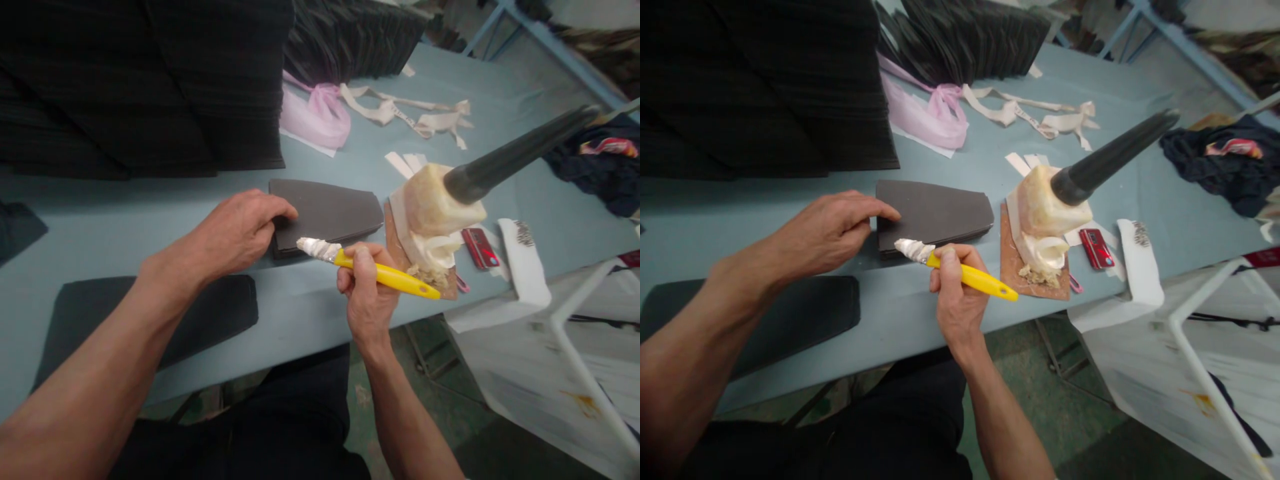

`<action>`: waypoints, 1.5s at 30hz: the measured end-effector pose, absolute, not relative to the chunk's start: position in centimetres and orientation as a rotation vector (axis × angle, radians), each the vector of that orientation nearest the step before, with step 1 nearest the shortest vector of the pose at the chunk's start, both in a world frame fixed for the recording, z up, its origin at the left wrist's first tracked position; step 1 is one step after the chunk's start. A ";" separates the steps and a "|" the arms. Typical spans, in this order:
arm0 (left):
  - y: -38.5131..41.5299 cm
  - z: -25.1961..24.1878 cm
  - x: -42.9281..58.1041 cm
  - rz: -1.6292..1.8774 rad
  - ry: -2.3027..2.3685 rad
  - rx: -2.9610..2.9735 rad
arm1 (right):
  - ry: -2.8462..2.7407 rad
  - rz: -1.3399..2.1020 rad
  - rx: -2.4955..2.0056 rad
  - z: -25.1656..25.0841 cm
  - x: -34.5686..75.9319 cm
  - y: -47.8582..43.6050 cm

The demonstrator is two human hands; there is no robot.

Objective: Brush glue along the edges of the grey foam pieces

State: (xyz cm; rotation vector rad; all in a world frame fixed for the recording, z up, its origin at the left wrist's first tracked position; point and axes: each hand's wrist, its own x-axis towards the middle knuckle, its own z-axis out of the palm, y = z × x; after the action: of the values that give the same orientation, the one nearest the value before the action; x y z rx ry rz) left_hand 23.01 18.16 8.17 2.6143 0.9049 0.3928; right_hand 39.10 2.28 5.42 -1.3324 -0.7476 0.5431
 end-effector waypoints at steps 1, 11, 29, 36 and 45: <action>18.1 8.3 23.1 0.374 0.919 2.612 | -0.767 0.538 -1.338 5.4 39.0 2.3; 17.4 9.8 23.4 0.235 0.961 2.569 | -0.818 0.522 -1.364 5.5 37.9 2.4; 17.4 9.9 23.7 0.230 0.994 2.524 | -0.825 0.584 -1.419 5.2 36.5 1.8; 17.4 9.7 23.6 0.260 0.983 2.529 | -0.816 0.565 -1.430 5.0 36.6 2.3; 17.3 9.7 23.5 0.299 0.979 2.507 | -0.829 0.514 -1.450 5.2 37.0 1.5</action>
State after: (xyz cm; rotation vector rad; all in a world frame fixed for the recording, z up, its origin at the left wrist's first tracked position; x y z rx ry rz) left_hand 23.51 17.32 9.72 2.5071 0.9794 0.2989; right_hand 37.00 1.46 5.16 -1.4502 -0.8289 0.5139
